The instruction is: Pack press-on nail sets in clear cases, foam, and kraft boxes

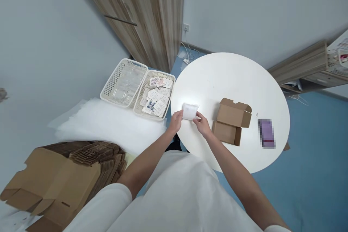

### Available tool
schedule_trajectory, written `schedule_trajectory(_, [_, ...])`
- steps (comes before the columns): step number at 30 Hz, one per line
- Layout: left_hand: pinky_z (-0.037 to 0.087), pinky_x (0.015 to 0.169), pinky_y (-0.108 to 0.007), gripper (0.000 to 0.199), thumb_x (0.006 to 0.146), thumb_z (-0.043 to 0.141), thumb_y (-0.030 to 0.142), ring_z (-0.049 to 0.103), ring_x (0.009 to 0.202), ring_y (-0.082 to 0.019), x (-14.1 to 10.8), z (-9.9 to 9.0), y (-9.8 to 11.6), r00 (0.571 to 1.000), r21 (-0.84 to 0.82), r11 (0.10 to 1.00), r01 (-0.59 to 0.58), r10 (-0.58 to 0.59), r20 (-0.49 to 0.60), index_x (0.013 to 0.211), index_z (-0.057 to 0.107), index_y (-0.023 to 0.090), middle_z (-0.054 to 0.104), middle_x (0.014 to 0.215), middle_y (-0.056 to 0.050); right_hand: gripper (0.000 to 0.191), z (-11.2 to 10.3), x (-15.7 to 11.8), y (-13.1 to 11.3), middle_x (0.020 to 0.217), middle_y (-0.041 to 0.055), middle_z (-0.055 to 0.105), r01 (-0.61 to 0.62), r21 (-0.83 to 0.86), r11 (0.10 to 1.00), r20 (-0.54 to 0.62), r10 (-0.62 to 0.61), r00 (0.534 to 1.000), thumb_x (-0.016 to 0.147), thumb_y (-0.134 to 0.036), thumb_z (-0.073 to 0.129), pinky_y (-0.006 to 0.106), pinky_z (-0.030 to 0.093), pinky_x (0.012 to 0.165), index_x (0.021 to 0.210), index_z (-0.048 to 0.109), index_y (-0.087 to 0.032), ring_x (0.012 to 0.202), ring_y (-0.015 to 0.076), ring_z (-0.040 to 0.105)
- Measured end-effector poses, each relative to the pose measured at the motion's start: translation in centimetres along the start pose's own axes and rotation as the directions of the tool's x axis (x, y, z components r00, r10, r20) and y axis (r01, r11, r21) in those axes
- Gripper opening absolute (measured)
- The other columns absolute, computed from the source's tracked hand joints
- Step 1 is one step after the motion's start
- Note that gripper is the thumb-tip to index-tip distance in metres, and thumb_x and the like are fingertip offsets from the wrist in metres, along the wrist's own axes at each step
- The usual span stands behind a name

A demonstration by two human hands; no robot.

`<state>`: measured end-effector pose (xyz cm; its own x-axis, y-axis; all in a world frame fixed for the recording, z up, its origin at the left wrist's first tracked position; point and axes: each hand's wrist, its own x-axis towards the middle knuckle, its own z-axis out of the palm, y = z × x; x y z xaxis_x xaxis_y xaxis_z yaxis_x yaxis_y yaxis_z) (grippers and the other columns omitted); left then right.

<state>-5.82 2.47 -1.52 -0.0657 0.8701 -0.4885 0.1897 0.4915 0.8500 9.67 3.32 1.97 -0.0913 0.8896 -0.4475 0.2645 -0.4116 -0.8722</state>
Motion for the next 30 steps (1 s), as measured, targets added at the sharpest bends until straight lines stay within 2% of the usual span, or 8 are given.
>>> schedule_trajectory(3, [0.045,0.085,-0.031,0.047,0.086,0.030,0.048,0.048,0.110,-0.021,-1.4,1.1,0.7,0.997,-0.134,0.989,-0.064,0.068,0.030,0.119,0.050,0.021,0.048,0.126,-0.008,0.046,-1.9,-1.7,0.0,0.116,0.0025,0.054,0.018,0.015,1.000,-0.002,-0.018,1.000,0.071,-0.026,0.049,0.028,0.045,0.069,0.118,0.050,-0.025,0.075,0.0124,0.055])
schedule_trajectory(6, [0.046,0.083,-0.031,0.047,0.086,0.031,0.048,0.050,0.107,-0.021,-2.9,3.0,1.6,0.993,-0.117,0.989,-0.088,0.096,0.064,0.117,0.052,0.020,0.049,0.123,-0.008,0.046,-4.4,-3.9,0.5,0.116,0.0029,0.054,0.049,0.039,0.998,-0.001,-0.049,0.999,0.072,-0.027,0.048,0.027,0.045,0.066,0.118,0.049,-0.025,0.073,0.0121,0.055])
schedule_trajectory(9, [0.046,0.082,-0.030,0.048,0.085,0.033,0.050,0.050,0.105,-0.021,-4.5,5.9,2.2,0.987,-0.106,0.988,-0.113,0.124,0.104,0.115,0.053,0.019,0.048,0.123,-0.009,0.050,-7.3,-6.0,1.6,0.117,0.0047,0.054,0.041,0.040,0.998,-0.027,-0.040,0.999,0.073,-0.028,0.048,0.027,0.046,0.064,0.123,0.045,-0.024,0.074,0.0128,0.057])
schedule_trajectory(12, [0.045,0.082,-0.031,0.048,0.083,0.035,0.051,0.051,0.103,-0.020,-5.8,9.4,2.6,0.974,-0.081,0.984,-0.156,0.167,0.153,0.112,0.054,0.018,0.050,0.120,-0.010,0.054,-10.6,-7.8,3.5,0.118,0.0049,0.053,0.031,0.011,0.999,-0.062,-0.030,0.998,0.073,-0.028,0.050,0.030,0.047,0.068,0.127,0.041,-0.025,0.080,0.0155,0.059])
schedule_trajectory(17, [0.040,0.085,-0.032,0.048,0.084,0.032,0.052,0.053,0.097,-0.020,-7.0,14.3,3.2,0.953,0.110,0.962,-0.249,0.223,0.207,0.104,0.057,0.017,0.058,0.106,-0.008,0.059,-15.0,-9.4,7.1,0.119,0.0044,0.054,0.073,-0.046,0.996,-0.068,-0.076,0.995,0.075,-0.027,0.050,0.035,0.045,0.079,0.130,0.032,-0.027,0.085,0.0175,0.060])
schedule_trajectory(22, [0.040,0.083,-0.032,0.045,0.085,0.031,0.050,0.052,0.097,-0.021,-7.6,16.9,3.9,0.950,0.280,0.921,-0.270,0.208,0.232,0.105,0.055,0.018,0.060,0.104,-0.006,0.060,-16.7,-9.3,8.8,0.119,0.0079,0.053,0.021,-0.202,0.979,-0.062,-0.034,0.997,0.074,-0.026,0.050,0.034,0.044,0.078,0.130,0.028,-0.023,0.089,0.0182,0.058])
schedule_trajectory(26, [0.040,0.082,-0.033,0.047,0.084,0.028,0.051,0.054,0.096,-0.022,-7.4,17.7,3.9,0.947,0.388,0.883,-0.264,0.161,0.279,0.099,0.057,0.017,0.061,0.101,-0.007,0.055,-17.2,-8.8,9.0,0.099,0.0067,0.061,-0.019,-0.368,0.930,0.008,0.023,1.000,0.075,-0.028,0.050,0.032,0.043,0.075,0.126,0.035,-0.020,0.087,0.0202,0.058])
schedule_trajectory(30, [0.039,0.085,-0.034,0.053,0.083,0.027,0.055,0.053,0.102,-0.025,-7.2,18.2,3.6,0.952,0.475,0.851,-0.224,0.087,0.294,0.095,0.060,0.016,0.062,0.103,-0.009,0.054,-17.4,-8.4,9.1,0.099,0.0085,0.060,-0.038,-0.434,0.900,0.048,0.065,0.997,0.075,-0.029,0.049,0.032,0.042,0.075,0.127,0.036,-0.018,0.091,0.0221,0.057])
